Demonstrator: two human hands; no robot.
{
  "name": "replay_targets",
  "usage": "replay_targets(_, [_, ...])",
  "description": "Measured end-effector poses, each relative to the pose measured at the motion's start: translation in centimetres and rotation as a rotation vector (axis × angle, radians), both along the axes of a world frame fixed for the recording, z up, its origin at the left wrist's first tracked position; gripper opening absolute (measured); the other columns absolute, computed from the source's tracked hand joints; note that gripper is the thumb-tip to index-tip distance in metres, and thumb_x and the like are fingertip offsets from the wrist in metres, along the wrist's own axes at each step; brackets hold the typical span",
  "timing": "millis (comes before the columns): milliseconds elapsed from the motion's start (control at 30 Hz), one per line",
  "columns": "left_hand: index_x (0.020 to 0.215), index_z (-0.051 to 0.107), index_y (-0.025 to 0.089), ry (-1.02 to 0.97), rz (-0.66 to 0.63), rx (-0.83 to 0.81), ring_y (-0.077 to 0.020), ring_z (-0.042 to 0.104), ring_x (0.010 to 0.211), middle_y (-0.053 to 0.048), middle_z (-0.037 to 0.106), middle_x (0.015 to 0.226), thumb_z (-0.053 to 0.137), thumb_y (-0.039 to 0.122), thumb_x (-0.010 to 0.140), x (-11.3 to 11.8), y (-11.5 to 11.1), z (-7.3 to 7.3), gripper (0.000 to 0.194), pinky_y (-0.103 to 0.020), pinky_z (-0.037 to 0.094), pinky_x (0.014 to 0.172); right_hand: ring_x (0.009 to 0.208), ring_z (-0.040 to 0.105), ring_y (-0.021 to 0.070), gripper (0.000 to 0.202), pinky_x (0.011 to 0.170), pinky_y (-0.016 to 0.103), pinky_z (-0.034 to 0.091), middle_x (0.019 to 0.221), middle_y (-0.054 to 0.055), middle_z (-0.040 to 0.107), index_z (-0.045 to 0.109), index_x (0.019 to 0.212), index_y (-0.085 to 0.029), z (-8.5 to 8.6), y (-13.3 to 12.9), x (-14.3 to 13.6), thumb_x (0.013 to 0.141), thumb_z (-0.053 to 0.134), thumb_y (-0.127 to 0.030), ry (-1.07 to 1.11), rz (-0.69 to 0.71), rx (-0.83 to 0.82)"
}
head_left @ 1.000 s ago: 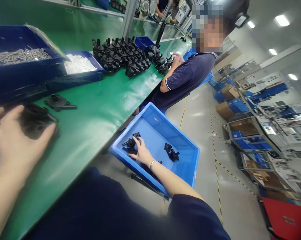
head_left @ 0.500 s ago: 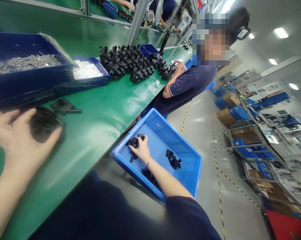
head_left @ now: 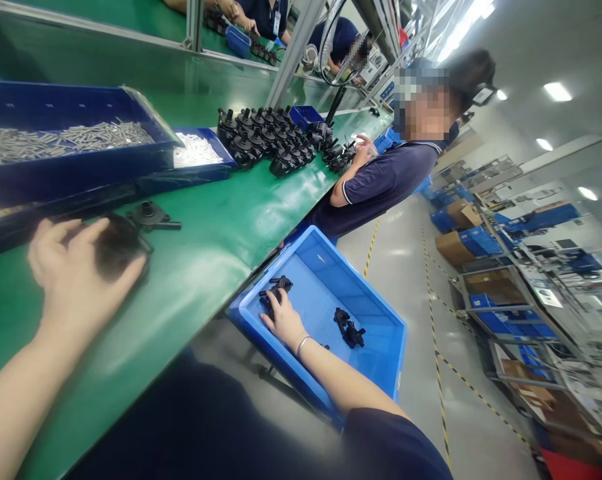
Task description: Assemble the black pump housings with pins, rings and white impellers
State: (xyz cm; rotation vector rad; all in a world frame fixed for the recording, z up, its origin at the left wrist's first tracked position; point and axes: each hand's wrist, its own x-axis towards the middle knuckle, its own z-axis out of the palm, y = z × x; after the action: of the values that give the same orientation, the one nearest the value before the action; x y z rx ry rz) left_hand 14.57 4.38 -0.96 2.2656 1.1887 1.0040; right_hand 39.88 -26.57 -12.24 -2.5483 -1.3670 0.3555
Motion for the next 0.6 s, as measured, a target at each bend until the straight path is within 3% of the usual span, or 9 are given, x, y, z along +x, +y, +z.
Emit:
replay_targets(133, [0.142, 0.048, 0.014, 0.004, -0.005, -0.003, -0.0428, 0.02, 0.145, -0.019, 0.036, 0.146, 0.056, 0.065, 0.08, -0.1, 0.1, -0.2, 0.08, -0.055, 0.014, 0.12, 0.098, 0.065, 0.0233, 0.036, 0.077, 0.04, 0.06, 0.139, 0.015, 0.043, 0.055, 0.125, -0.02, -0.9, -0.7, 0.1, 0.094, 0.054, -0.039, 0.03, 0.016, 0.013])
replay_targets(233, [0.141, 0.049, 0.017, 0.003, -0.001, 0.002, -0.042, 0.021, 0.145, -0.018, 0.036, 0.145, 0.057, 0.064, 0.081, -0.1, 0.2, -0.4, 0.077, -0.055, 0.015, 0.12, 0.09, 0.064, 0.0189, 0.027, 0.076, 0.037, 0.058, 0.133, 0.014, 0.049, 0.059, 0.112, -0.016, -1.6, -1.1, 0.9, 0.096, 0.054, -0.038, 0.057, 0.002, 0.056])
replay_targets(433, [0.143, 0.047, 0.022, 0.013, 0.002, -0.004, -0.0391, 0.023, 0.145, -0.015, 0.038, 0.144, 0.059, 0.061, 0.081, -0.3, 0.3, -0.6, 0.074, -0.056, 0.018, 0.119, 0.093, 0.063, 0.0174, 0.023, 0.081, 0.037, 0.055, 0.109, 0.006, 0.063, 0.062, 0.107, -0.015, -2.0, -1.0, 2.9, 0.095, 0.06, -0.035, 0.146, -0.063, 0.156])
replay_targets(600, [0.142, 0.047, 0.022, 0.039, -0.004, -0.015, -0.0388, 0.023, 0.146, -0.016, 0.039, 0.144, 0.061, 0.057, 0.082, -0.4, 0.3, -0.4, 0.071, -0.056, 0.02, 0.118, 0.087, 0.065, 0.0164, 0.027, 0.077, 0.035, 0.057, 0.104, 0.005, 0.065, 0.062, 0.11, -0.015, -1.2, -0.9, 4.3, 0.096, 0.059, -0.037, 0.244, -0.243, 0.231])
